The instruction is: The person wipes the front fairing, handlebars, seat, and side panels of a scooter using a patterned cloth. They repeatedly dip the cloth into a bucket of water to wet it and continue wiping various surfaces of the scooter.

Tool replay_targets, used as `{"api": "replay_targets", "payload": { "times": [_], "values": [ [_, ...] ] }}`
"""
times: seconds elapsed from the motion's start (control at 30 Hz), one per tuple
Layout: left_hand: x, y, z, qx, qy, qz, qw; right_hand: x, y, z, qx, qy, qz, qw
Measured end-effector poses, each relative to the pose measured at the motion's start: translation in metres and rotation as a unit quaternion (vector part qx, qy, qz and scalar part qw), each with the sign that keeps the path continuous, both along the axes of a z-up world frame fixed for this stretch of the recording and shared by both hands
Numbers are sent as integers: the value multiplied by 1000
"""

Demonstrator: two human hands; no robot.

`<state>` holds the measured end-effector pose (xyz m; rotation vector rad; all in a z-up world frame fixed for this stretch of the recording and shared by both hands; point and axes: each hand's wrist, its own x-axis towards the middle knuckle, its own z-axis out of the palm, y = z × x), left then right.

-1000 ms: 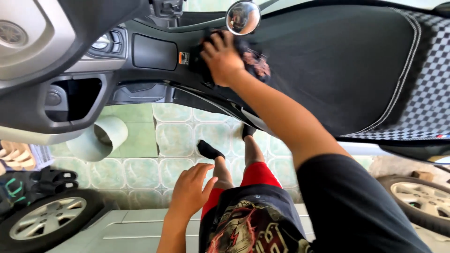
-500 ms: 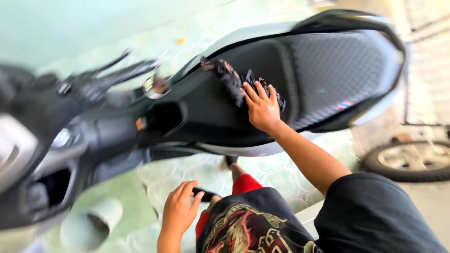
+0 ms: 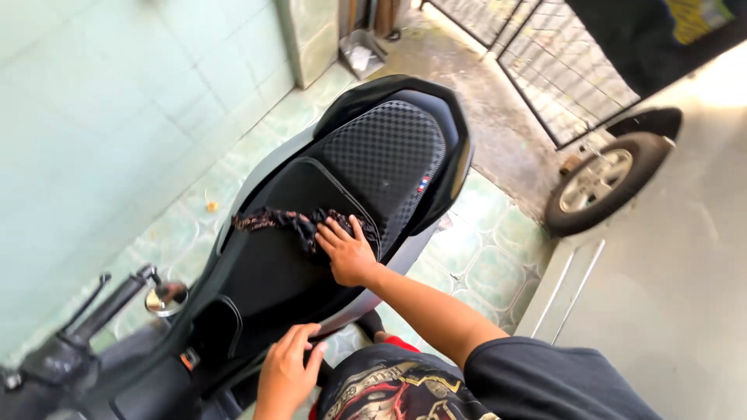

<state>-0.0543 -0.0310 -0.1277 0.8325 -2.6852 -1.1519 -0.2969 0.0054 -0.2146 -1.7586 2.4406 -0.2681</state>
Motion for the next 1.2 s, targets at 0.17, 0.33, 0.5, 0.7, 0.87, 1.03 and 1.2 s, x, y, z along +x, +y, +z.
{"api": "replay_targets", "payload": {
  "times": [0.17, 0.33, 0.5, 0.7, 0.87, 1.03, 1.2],
  "values": [
    [7, -23, 16, -1, 14, -73, 997, -5, 3, 2, 42, -23, 19, 999],
    [31, -48, 27, -29, 53, -86, 994, 13, 2, -21, 36, 11, -5, 999],
    [67, -63, 8, 73, 59, -70, 993, 41, 4, -17, 49, -23, -84, 995],
    [83, -82, -14, 34, 76, -157, 984, 59, 1, -14, 93, -77, -146, 982],
    [86, -91, -2, 12, 94, -161, 982, 69, -3, -15, 88, -67, -172, 979],
    [89, -106, -34, 32, 94, -184, 978, 87, -6, -18, 59, -73, -207, 974],
    [81, -105, -44, 68, 12, -183, 981, 113, -12, 4, 86, -72, -194, 975]
  ]
}}
